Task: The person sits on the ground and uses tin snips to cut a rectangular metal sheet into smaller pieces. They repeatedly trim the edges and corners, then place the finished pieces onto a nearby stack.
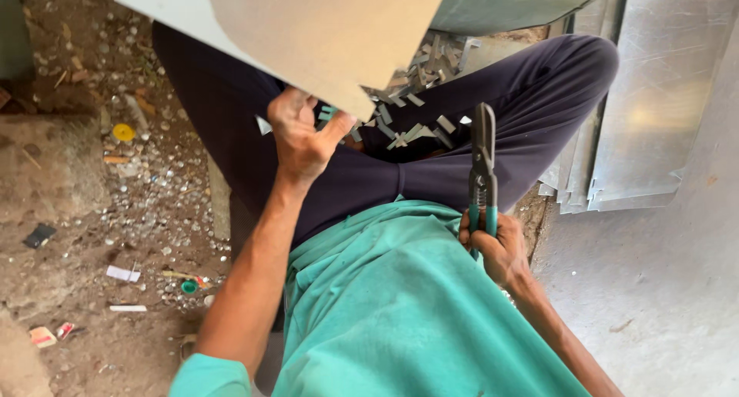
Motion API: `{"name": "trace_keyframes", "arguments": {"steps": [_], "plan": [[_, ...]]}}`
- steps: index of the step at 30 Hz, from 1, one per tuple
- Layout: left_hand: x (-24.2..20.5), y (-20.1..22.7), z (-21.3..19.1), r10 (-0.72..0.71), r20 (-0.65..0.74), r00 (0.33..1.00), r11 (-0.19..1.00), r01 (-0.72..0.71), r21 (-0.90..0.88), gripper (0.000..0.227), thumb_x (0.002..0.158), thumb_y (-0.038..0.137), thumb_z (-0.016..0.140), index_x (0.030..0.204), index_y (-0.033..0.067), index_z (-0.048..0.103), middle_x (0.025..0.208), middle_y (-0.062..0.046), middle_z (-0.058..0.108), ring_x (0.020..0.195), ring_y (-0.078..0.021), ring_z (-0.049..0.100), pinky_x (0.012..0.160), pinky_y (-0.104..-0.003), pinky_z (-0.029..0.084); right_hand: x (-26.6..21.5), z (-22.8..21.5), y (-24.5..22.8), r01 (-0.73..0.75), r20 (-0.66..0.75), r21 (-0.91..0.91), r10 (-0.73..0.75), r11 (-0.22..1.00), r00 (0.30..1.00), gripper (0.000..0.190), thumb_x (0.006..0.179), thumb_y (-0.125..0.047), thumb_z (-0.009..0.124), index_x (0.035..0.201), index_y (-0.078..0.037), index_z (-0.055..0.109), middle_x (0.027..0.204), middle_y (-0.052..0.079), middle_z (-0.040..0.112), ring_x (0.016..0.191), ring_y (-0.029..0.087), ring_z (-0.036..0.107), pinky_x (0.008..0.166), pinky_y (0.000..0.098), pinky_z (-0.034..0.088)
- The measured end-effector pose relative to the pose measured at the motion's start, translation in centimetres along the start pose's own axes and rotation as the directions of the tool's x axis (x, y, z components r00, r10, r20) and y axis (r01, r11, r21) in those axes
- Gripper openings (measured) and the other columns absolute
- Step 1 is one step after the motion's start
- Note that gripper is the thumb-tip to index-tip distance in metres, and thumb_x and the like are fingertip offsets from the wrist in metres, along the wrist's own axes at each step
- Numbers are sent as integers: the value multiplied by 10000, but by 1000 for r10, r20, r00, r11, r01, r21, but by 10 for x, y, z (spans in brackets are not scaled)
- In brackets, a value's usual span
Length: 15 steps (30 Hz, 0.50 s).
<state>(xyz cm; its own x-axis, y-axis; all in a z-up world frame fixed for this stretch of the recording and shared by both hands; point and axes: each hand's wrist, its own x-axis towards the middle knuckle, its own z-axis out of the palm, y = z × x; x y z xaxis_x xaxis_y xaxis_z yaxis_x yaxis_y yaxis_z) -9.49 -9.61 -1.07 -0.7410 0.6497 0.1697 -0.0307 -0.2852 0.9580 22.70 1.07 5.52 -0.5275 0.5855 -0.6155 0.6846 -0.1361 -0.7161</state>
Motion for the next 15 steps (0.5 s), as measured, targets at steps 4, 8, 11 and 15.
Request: {"name": "trace_keyframes", "arguments": {"steps": [4, 8, 11, 15], "plan": [[-9, -9, 27, 46, -134, 990, 970, -12, 241, 37, 949, -4, 726, 967, 23, 745, 944, -93, 756, 900, -158, 726, 854, -313, 604, -1, 0, 7, -52, -22, 4, 52, 999, 998, 234, 719, -22, 487, 854, 8, 676, 693, 68, 677, 619, 145, 619, 579, 312, 520], [0, 14, 14, -229, 163, 960, 925, 267, -270, 164, 972, 24, 616, 1075, 14, 743, 1037, -120, 781, 1013, -197, 737, 1022, -349, 586, -3, 4, 10, 12, -51, -41, -14, 999, 999, 242, 730, -21, 478, 859, -1, 682, 708, 63, 694, 629, 143, 635, 594, 302, 539], [16, 41, -3, -414, 345, 842, 809, 514, -284, 428, 791, -30, 747, 1205, 44, 669, 1180, -55, 702, 1128, -161, 668, 1031, -285, 541, -3, 5, 4, 31, -120, -65, -38, 997, 992, 270, 741, -7, 446, 881, -3, 676, 720, 74, 693, 648, 160, 662, 625, 312, 567], [29, 38, 24, -499, 222, 838, 710, 542, -450, 159, 954, 104, 678, 1072, 8, 724, 1018, -97, 763, 945, -212, 740, 805, -343, 618, -4, -2, -14, -102, -127, -85, 91, 991, 988, 400, 736, 39, 439, 1051, -11, 680, 847, 121, 704, 771, 221, 661, 712, 366, 553]]}}
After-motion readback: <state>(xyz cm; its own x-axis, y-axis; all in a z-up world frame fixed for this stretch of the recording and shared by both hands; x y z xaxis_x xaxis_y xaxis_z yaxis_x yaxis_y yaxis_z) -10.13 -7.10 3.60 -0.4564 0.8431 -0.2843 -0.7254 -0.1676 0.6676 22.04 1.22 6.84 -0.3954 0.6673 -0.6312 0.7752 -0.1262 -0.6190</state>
